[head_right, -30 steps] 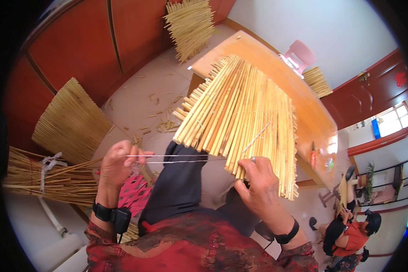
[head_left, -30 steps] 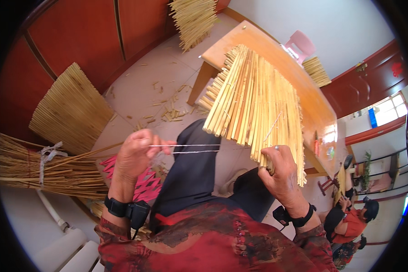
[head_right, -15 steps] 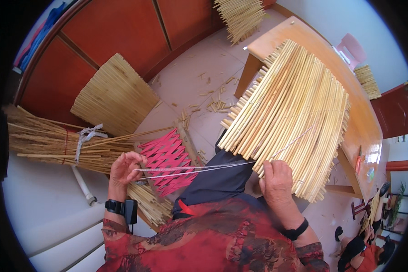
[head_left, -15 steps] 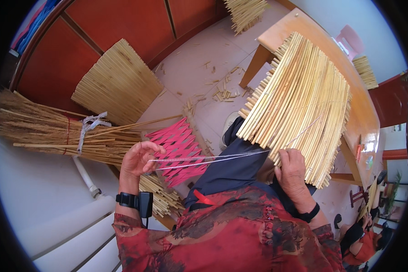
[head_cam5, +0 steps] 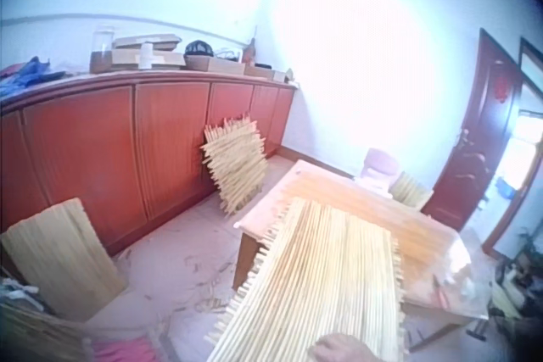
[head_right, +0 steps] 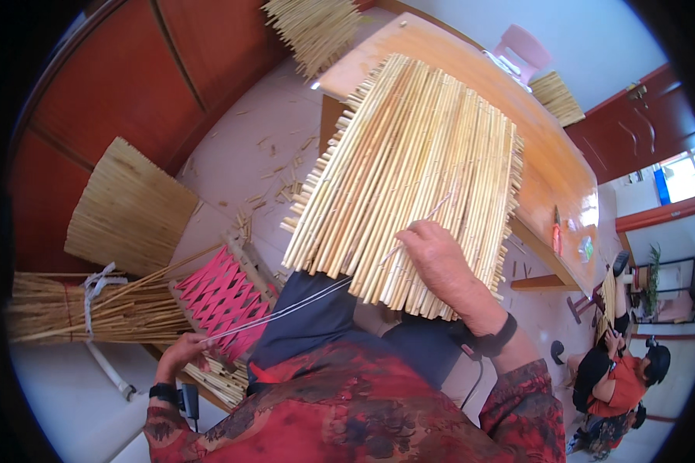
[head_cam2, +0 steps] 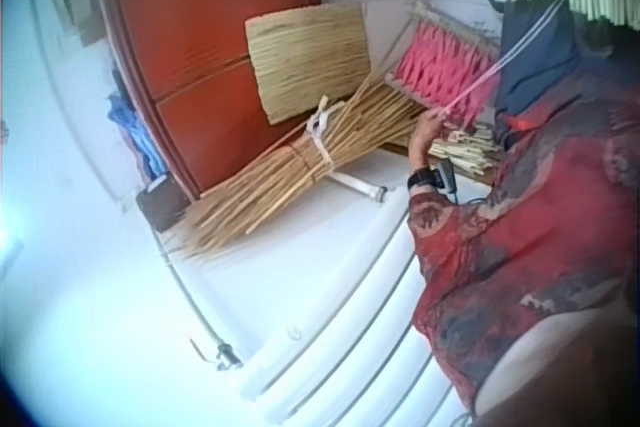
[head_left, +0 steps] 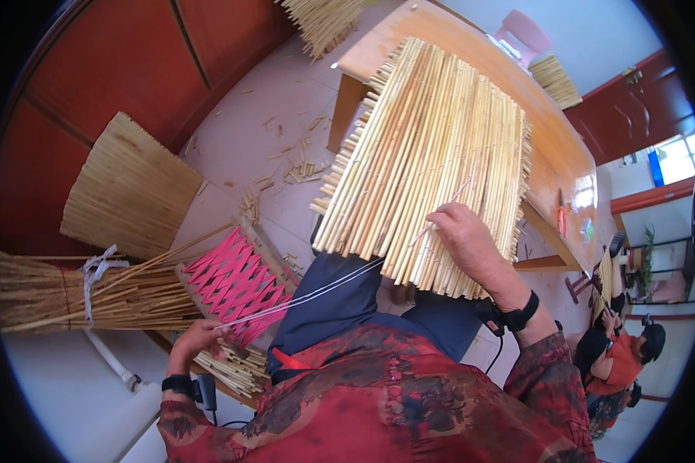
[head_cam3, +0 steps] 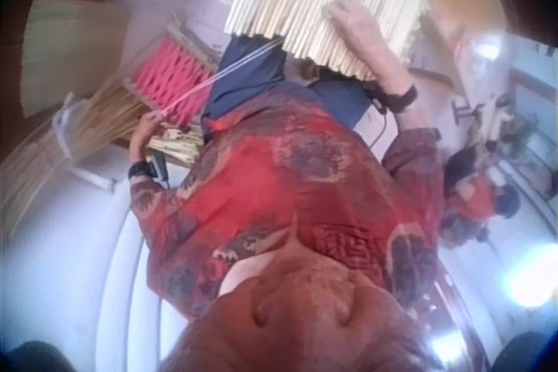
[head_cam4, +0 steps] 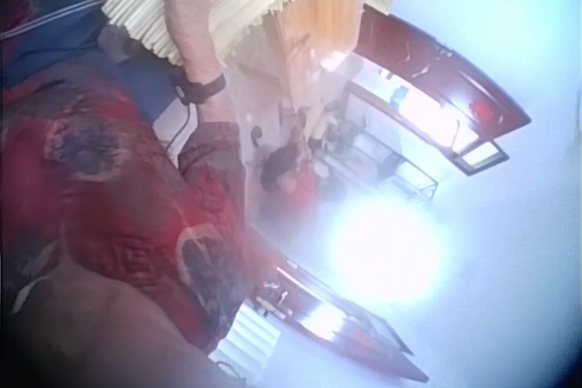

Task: The person weaves a straw mat by threading string through bundles of straw by hand and using scissors to cut the string.

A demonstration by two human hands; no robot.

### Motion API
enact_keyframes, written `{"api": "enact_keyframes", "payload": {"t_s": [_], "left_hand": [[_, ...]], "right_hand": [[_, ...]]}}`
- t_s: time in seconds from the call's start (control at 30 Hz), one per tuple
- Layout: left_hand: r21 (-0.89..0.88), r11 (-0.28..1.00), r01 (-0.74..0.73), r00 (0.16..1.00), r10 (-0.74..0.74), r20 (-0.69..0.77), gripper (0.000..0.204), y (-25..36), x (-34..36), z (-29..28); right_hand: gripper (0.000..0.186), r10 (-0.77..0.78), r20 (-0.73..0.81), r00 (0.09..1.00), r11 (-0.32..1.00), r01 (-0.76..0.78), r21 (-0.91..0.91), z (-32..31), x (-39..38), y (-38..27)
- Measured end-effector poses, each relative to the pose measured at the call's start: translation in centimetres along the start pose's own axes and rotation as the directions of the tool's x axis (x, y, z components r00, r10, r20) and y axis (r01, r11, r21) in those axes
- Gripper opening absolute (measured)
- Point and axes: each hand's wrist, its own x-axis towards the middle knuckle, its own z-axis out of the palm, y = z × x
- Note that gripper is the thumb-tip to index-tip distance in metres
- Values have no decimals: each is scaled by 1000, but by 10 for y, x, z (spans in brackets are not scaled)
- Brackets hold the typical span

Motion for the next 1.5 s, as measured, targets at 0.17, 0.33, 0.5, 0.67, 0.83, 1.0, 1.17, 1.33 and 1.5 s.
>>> {"api": "enact_keyframes", "payload": {"t_s": [0.17,0.33,0.5,0.67,0.83,1.0,1.17,1.33,1.5], "left_hand": [[-194,980,-37,990,9,-143,30,-9,-7,-12],[-354,891,-283,936,176,-306,36,4,20,-15],[-333,902,-275,923,151,-353,39,28,30,-7],[-263,930,-258,920,154,-360,33,24,37,-5],[-164,944,-285,918,219,-332,26,23,45,-2],[-126,955,-269,916,213,-340,23,38,48,10],[5,963,-270,928,262,-264,21,73,51,29],[640,506,-578,513,835,-197,16,117,38,75],[691,174,-702,322,943,90,29,206,0,143]], "right_hand": [[7,-155,43,987,986,157,-58,2,4,-5],[7,-128,133,983,988,139,-73,2,8,-6],[11,94,336,937,914,-215,343,-7,10,-7],[16,318,502,805,607,-579,544,-4,7,-9],[18,90,416,905,967,-179,179,-14,16,-16],[20,164,506,847,656,-477,585,-23,30,-22],[19,72,453,889,756,-345,557,1,17,-17],[19,6,316,949,651,-243,719,16,38,-22],[25,125,552,824,301,-562,770,19,37,-19]]}}
